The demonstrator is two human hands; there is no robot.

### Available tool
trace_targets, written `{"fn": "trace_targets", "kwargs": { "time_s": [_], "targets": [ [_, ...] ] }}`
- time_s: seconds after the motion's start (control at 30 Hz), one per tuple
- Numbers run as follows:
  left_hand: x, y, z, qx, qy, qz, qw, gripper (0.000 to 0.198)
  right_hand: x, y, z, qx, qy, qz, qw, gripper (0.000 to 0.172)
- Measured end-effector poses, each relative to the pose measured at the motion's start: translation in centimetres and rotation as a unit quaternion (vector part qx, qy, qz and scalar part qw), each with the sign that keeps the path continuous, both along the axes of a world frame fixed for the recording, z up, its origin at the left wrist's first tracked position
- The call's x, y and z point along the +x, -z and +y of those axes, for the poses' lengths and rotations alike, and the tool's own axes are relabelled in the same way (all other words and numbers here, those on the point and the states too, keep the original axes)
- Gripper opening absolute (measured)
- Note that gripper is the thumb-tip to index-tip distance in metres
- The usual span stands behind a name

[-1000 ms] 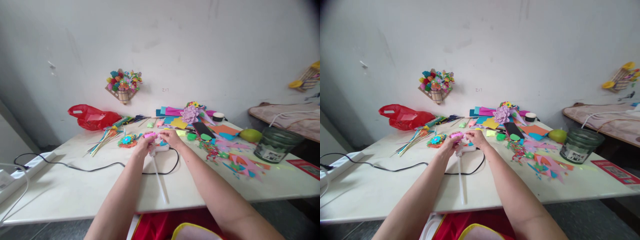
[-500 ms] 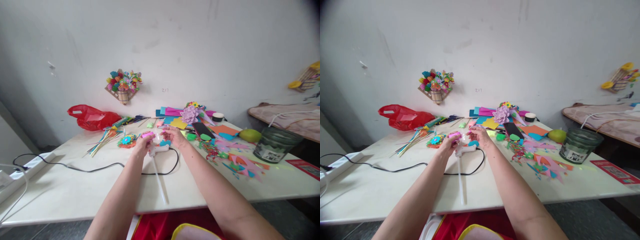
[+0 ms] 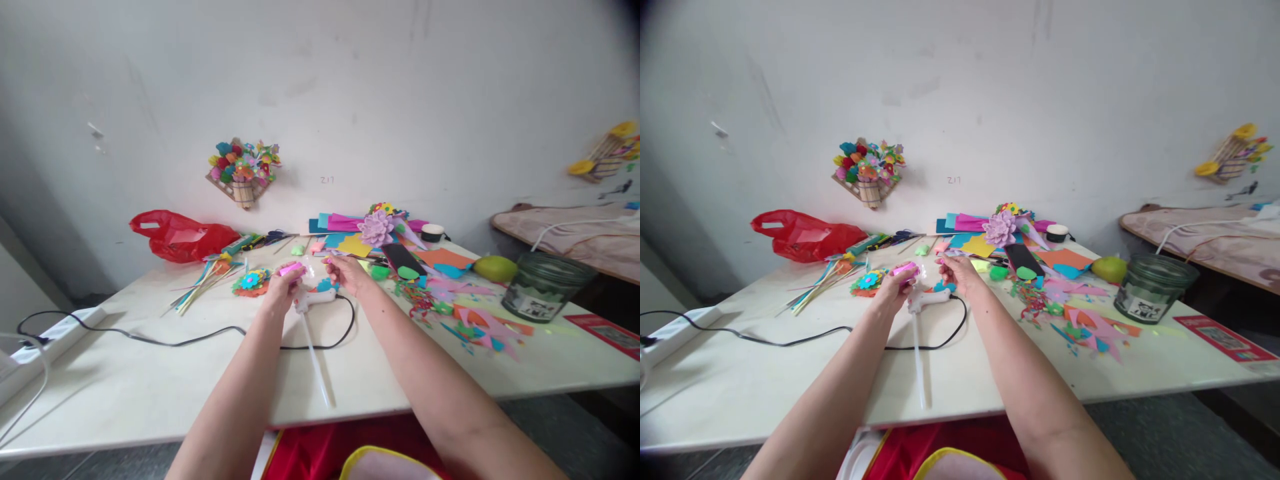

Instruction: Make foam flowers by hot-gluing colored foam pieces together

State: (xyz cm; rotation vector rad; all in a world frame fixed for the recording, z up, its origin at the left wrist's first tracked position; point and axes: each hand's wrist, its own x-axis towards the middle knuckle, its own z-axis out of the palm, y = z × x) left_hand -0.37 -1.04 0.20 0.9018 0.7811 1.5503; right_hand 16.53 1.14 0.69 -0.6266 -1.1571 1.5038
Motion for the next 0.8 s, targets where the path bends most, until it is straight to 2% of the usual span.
{"fn": "trace_targets", "kwargs": {
  "time_s": [0.1, 0.27, 0.43, 0.53, 0.7, 0.8],
  "targets": [
    [0.05, -0.09, -0.13, 0.004, 0.005, 0.002, 1.000, 0.045, 0.04, 0.15, 0.15, 0.008, -0.003, 0.001, 1.000, 0.033],
    [0.04, -0.07, -0.26, 0.011, 0.014, 0.011, 1.000, 0.043, -0.08, -0.10, -0.13, 0.013, -0.024, 0.013, 1.000, 0.023],
    [-0.07, 0.11, -0.16, 0.018, 0.026, 0.011, 0.999, 0.041, -0.01, -0.19, -0.31, 0.008, -0.043, 0.013, 0.999, 0.024],
    [-0.15, 0.20, -0.08, 0.026, 0.030, 0.006, 0.999, 0.036, 0.00, -0.28, -0.43, 0.005, -0.040, 0.007, 0.999, 0.020],
    [-0.20, 0.27, 0.10, 0.028, 0.027, 0.024, 0.999, 0.037, -0.08, -0.61, -0.62, -0.013, -0.036, 0.005, 0.999, 0.012],
    [-0.15, 0.27, 0.17, 0.019, 0.020, 0.040, 0.999, 0.040, -0.11, -0.68, -0.61, -0.035, -0.047, -0.008, 0.998, 0.014]
  ]
}}
